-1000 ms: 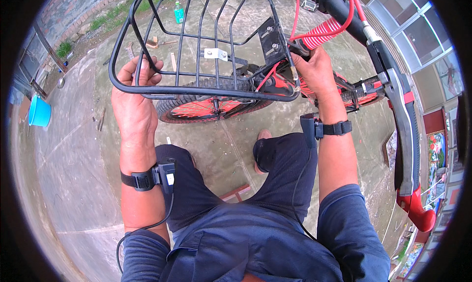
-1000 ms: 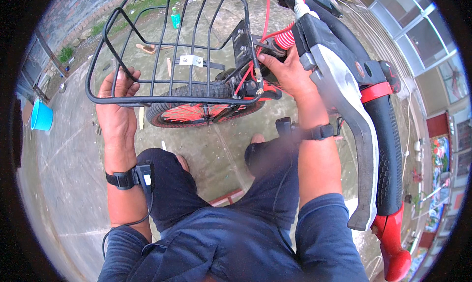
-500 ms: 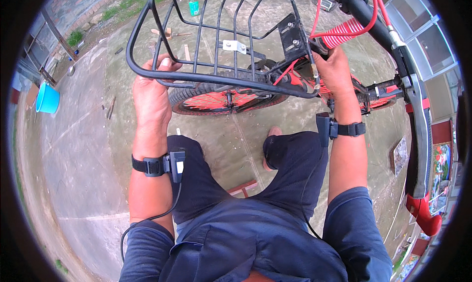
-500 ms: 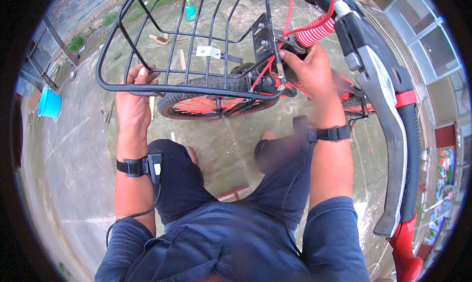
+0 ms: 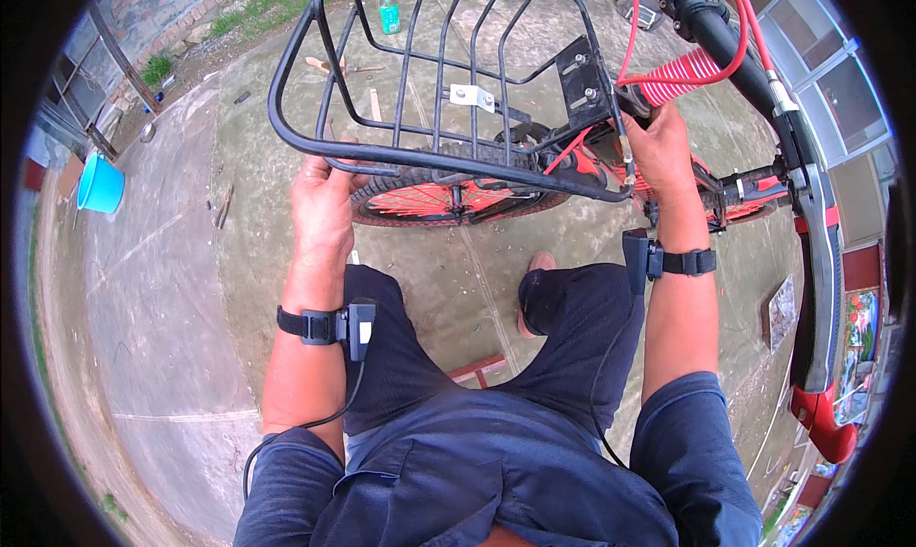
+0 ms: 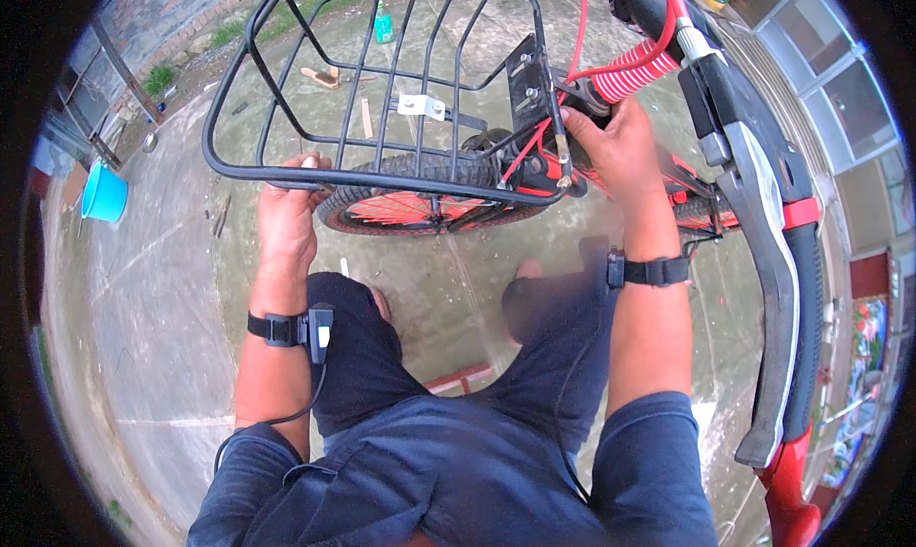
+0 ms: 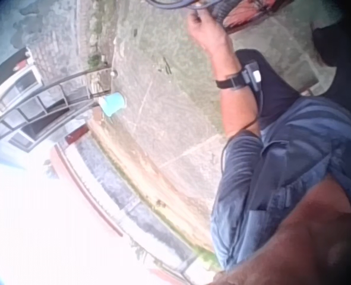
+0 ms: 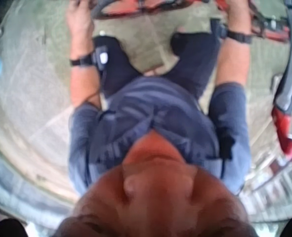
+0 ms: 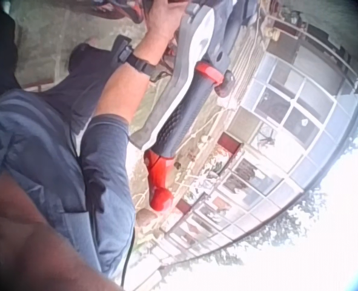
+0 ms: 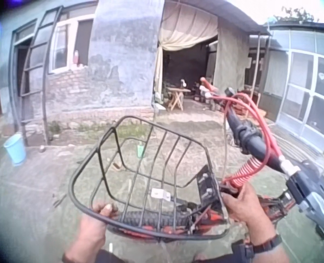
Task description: The person uses a wrench and pliers to tighten a bolt on the front fork of a bicycle. They then adjust a metal mounting bracket inside a front basket by hand and with a tool.
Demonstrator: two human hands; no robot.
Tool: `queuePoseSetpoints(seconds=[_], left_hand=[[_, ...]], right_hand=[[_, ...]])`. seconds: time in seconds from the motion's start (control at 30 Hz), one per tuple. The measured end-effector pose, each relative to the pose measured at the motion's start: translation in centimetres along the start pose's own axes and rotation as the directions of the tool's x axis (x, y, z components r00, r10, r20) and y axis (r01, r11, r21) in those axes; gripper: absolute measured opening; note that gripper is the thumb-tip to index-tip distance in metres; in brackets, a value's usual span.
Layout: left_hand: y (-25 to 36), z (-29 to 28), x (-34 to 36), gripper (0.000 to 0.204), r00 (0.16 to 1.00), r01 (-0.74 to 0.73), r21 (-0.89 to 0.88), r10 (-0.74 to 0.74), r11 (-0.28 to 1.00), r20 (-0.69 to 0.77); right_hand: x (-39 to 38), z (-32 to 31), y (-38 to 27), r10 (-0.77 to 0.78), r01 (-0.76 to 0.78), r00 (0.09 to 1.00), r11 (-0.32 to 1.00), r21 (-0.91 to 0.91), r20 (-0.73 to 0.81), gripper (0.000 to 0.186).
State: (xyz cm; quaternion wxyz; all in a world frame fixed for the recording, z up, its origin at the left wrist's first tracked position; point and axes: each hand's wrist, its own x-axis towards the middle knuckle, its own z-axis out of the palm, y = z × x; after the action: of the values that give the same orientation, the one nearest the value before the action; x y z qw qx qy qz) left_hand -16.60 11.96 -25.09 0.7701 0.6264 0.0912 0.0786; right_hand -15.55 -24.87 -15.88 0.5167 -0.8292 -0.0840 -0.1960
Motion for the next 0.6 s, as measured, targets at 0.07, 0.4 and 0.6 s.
queuePoseSetpoints(seconds=[0.07,0.4,0.6], left_hand=[[-0.2,0.0,-0.3,0.024,1.000,0.015,-0.010,-0.016,1.000,-0.021],[-2.1,0.0,1.0,0.034,0.974,-0.225,0.485,0.178,0.845,0.142],[-0.4,0.6,1.9,0.052,0.917,-0.398,0.748,0.201,0.530,0.346]], right_hand=[[0.0,0.0,-0.1,-0.026,0.026,1.000,0.999,-0.034,-0.008,0.025],[0.6,-0.4,0.9,-0.089,0.092,0.996,0.988,-0.125,0.031,0.041],[0.3,-0.3,0.0,0.038,-0.035,0.999,0.996,-0.084,0.037,0.053]])
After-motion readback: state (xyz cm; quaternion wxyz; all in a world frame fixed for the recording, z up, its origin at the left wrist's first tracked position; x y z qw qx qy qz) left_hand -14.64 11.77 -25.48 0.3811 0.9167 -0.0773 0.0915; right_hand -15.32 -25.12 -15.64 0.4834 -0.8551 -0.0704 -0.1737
